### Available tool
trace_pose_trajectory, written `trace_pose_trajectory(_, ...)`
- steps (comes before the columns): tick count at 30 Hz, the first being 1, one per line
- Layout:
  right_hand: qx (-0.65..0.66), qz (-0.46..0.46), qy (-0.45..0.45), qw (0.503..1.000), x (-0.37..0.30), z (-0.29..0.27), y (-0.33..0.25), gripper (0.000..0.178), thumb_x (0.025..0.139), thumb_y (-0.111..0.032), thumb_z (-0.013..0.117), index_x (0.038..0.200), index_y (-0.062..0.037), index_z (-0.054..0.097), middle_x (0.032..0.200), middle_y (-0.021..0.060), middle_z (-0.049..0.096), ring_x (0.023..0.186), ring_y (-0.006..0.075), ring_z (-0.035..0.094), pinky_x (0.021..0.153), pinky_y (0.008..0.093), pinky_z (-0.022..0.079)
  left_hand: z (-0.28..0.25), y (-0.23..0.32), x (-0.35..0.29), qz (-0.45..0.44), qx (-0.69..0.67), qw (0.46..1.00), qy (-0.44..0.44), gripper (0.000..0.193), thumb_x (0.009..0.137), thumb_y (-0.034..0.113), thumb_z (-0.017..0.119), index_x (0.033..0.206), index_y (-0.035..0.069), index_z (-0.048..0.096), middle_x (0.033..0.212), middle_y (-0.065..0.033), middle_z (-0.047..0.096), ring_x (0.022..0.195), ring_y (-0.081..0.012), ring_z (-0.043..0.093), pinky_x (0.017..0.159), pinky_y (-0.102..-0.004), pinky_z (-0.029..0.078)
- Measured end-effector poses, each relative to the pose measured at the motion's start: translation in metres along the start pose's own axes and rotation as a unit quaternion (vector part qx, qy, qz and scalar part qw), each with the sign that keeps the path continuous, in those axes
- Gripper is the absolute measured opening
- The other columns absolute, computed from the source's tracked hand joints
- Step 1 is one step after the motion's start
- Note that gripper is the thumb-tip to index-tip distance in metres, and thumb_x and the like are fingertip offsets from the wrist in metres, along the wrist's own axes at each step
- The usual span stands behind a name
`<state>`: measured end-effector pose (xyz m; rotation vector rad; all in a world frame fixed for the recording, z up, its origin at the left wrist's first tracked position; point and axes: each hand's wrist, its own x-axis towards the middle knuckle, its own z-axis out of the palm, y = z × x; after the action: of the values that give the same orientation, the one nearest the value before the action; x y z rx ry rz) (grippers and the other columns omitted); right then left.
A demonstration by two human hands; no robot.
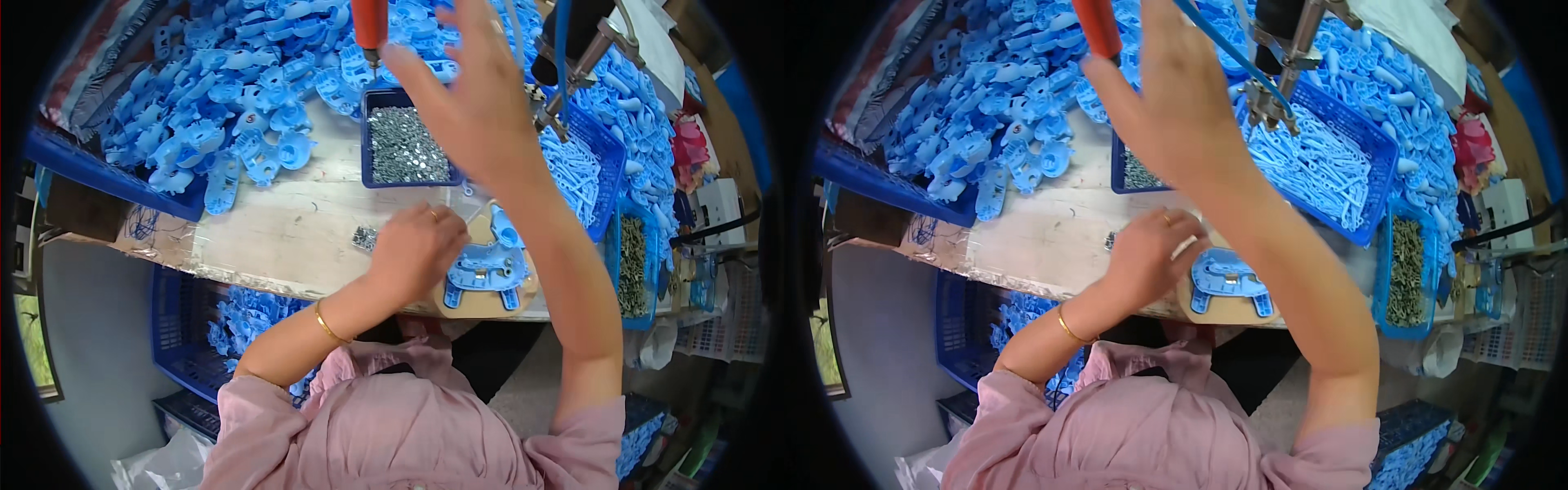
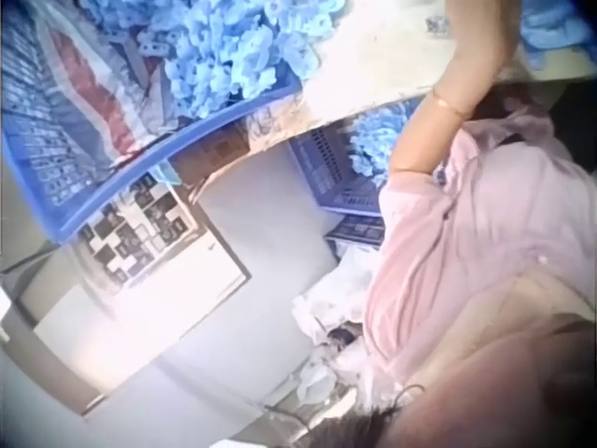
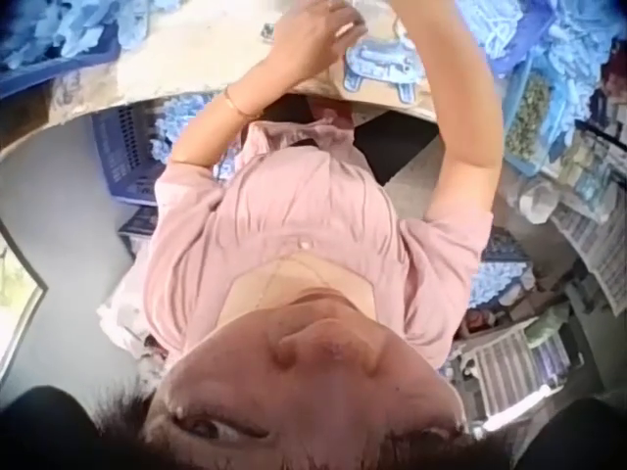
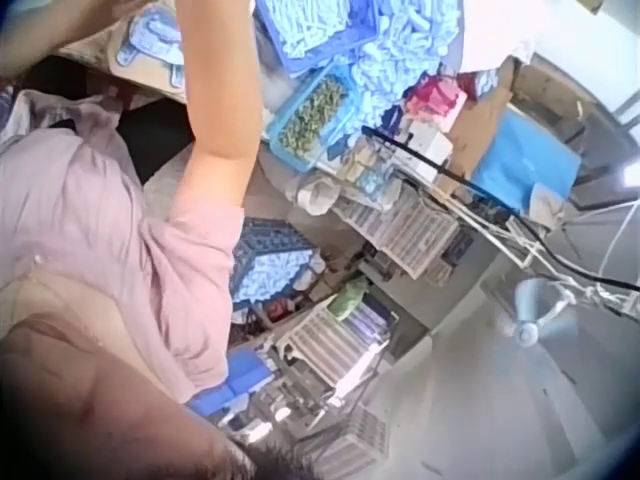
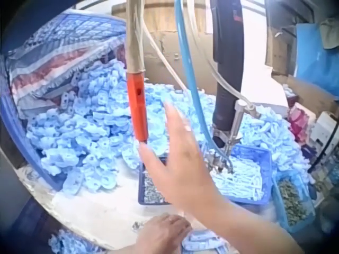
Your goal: Assembling plastic toy parts by inserting small components using a specialized power tool at an industrial workbench.
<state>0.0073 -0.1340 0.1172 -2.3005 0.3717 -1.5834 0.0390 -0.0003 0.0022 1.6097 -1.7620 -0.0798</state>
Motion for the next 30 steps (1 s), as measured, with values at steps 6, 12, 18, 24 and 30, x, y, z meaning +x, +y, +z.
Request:
trace_pose_trajectory(6,0.103,0.016,0.017,0.994,0.074,0.058,0.023,0.060,0.089,-0.013,0.072,0.139,-0.0014,0.040,0.096,0.0107,0.067,0.079,0.0195,0.068,0.070,0.0330,0.055,-0.027,-0.091,0.033,-0.005,0.221,0.975,0.001,0.007,0.081,0.017,0.069,0.086,0.012,0.069,0.084,-0.0049,0.061,0.090,-0.0267,0.058,0.076,-0.0391,0.049)
trace_pose_trajectory(12,0.148,0.342,-0.197,0.907,0.034,0.011,0.004,0.042,0.091,-0.012,0.072,0.127,-0.0019,0.055,0.104,0.0105,0.070,0.087,0.0167,0.068,0.082,0.0318,0.054,-0.015,-0.130,0.061,0.020,0.222,0.973,-0.066,0.019,0.072,0.030,0.080,0.082,0.015,0.073,0.091,-0.0015,0.065,0.101,-0.0230,0.055,0.086,-0.0379,0.044)
trace_pose_trajectory(18,0.170,0.202,-0.144,0.954,-0.018,-0.016,0.006,0.047,0.083,-0.028,0.084,0.116,-0.0039,0.062,0.094,0.0042,0.068,0.084,0.0116,0.066,0.077,0.0271,0.053,0.004,-0.136,0.068,0.039,0.219,0.974,-0.054,0.018,0.074,0.033,0.079,0.078,0.016,0.074,0.088,0.0013,0.068,0.102,-0.0204,0.055,0.087,-0.0367,0.041)
trace_pose_trajectory(24,0.224,0.240,-0.171,0.929,-0.028,-0.039,0.002,0.042,0.088,-0.008,0.074,0.125,0.0007,0.058,0.132,0.0100,0.059,0.107,0.0168,0.063,0.096,0.0342,0.051,-0.010,-0.118,0.064,0.015,0.219,0.971,-0.097,0.014,0.082,0.029,0.071,0.074,0.018,0.072,0.082,0.0044,0.067,0.094,-0.0198,0.056,0.082,-0.0360,0.042)
trace_pose_trajectory(30,0.284,0.238,-0.178,0.912,-0.045,-0.042,-0.005,0.042,0.096,-0.012,0.061,0.133,0.0022,0.051,0.109,0.0118,0.065,0.084,0.0167,0.067,0.082,0.0313,0.054,-0.008,-0.078,0.035,0.180,0.122,0.976,0.016,0.016,0.078,0.033,0.076,0.074,0.019,0.068,0.077,0.0048,0.058,0.087,-0.0177,0.055,0.075,-0.0342,0.041)
